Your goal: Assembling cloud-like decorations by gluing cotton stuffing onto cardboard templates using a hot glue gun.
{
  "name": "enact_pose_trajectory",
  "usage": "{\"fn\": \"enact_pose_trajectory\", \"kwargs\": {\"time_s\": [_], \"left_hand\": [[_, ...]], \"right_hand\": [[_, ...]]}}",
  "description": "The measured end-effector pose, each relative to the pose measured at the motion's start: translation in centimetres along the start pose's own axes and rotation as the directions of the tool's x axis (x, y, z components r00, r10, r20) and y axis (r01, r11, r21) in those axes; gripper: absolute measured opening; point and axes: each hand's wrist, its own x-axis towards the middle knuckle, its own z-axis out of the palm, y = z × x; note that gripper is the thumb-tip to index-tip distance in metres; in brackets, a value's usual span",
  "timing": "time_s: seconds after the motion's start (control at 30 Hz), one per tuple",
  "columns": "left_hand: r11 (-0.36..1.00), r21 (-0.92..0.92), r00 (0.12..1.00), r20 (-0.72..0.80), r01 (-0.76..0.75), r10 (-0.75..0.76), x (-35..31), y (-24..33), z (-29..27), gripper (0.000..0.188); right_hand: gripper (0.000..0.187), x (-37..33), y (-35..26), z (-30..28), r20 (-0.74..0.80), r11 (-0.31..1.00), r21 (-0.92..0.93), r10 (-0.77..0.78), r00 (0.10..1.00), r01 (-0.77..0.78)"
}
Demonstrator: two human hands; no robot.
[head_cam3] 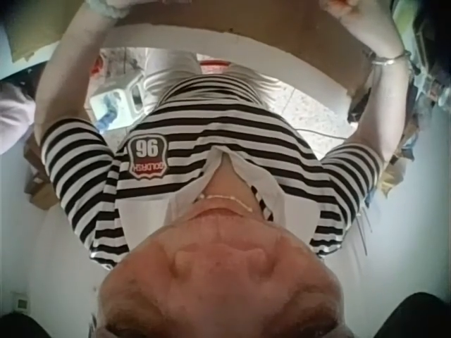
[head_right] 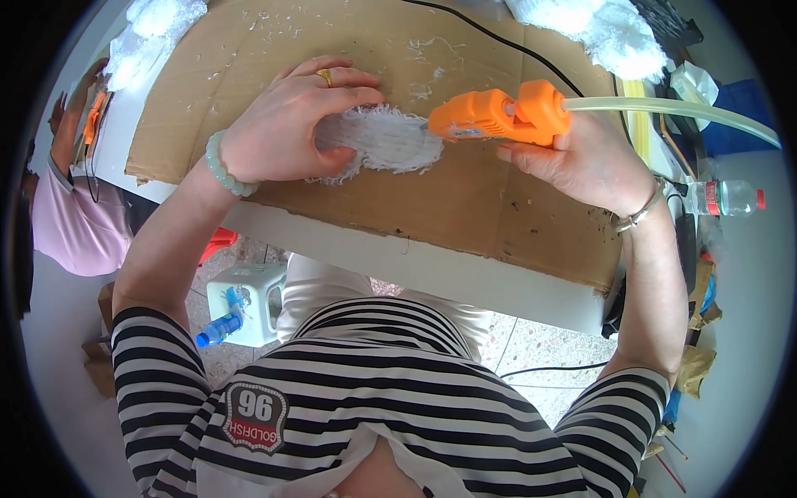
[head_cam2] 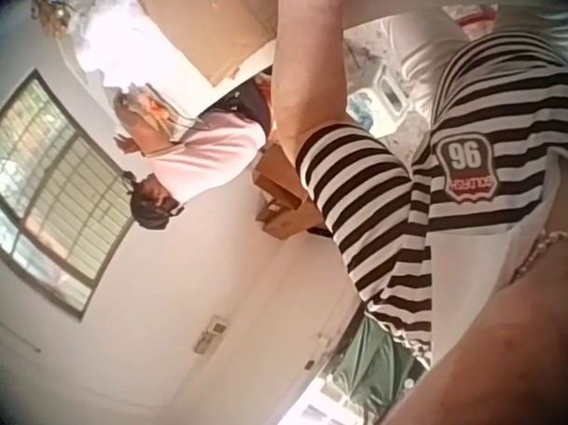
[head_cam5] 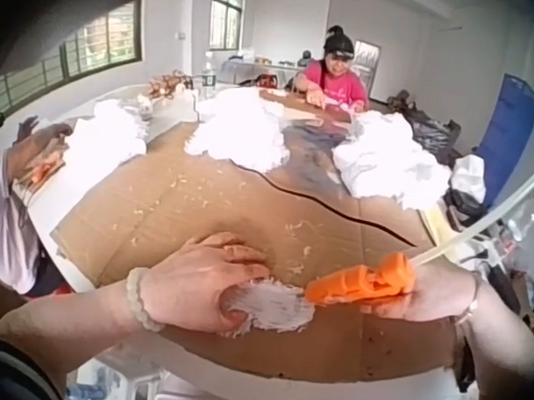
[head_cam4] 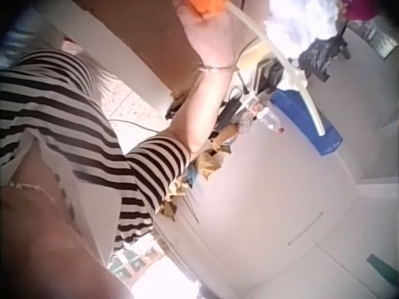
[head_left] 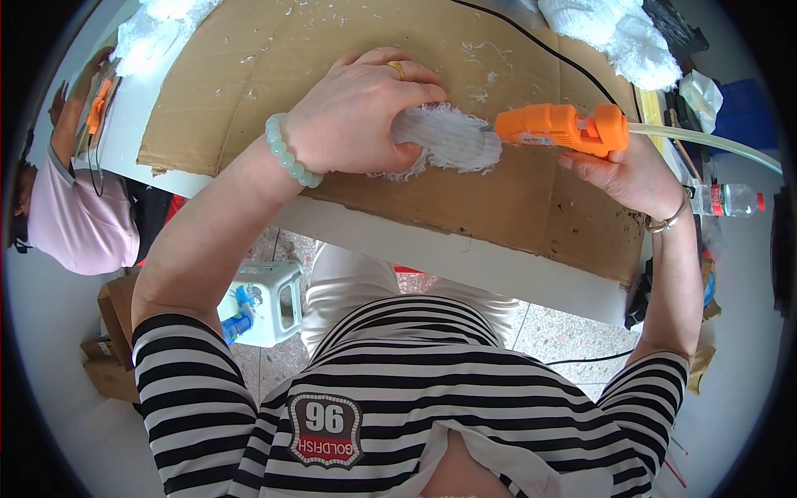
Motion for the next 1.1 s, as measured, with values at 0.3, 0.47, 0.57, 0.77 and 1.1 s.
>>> {"fn": "enact_pose_trajectory", "kwargs": {"time_s": [0.3,0.47,0.57,0.77,1.1], "left_hand": [[1.000,0.002,1.000,-0.013,-0.006,0.006,0.0,-0.1,0.1,0.046],[1.000,-0.002,1.000,-0.012,-0.003,0.003,0.0,-0.1,0.1,0.046],[1.000,-0.003,1.000,-0.011,-0.003,0.003,-0.1,-0.1,0.0,0.046],[1.000,-0.015,0.999,0.046,0.014,-0.013,0.1,0.0,-0.3,0.050],[1.000,-0.002,1.000,-0.006,-0.018,0.018,0.1,-0.1,0.0,0.047]], "right_hand": [[0.029,0.3,-0.3,-0.2,0.016,0.997,0.066,0.026,1.000,-0.027],[0.028,0.3,-0.3,0.0,0.027,0.994,0.112,0.011,1.000,-0.014],[0.028,0.4,-0.4,0.0,0.040,0.997,0.069,0.020,0.999,-0.023],[0.029,0.7,-0.8,0.4,0.011,1.000,0.031,0.001,1.000,-0.001],[0.031,1.4,-2.3,0.8,0.035,1.000,0.007,0.016,0.999,-0.016]]}}
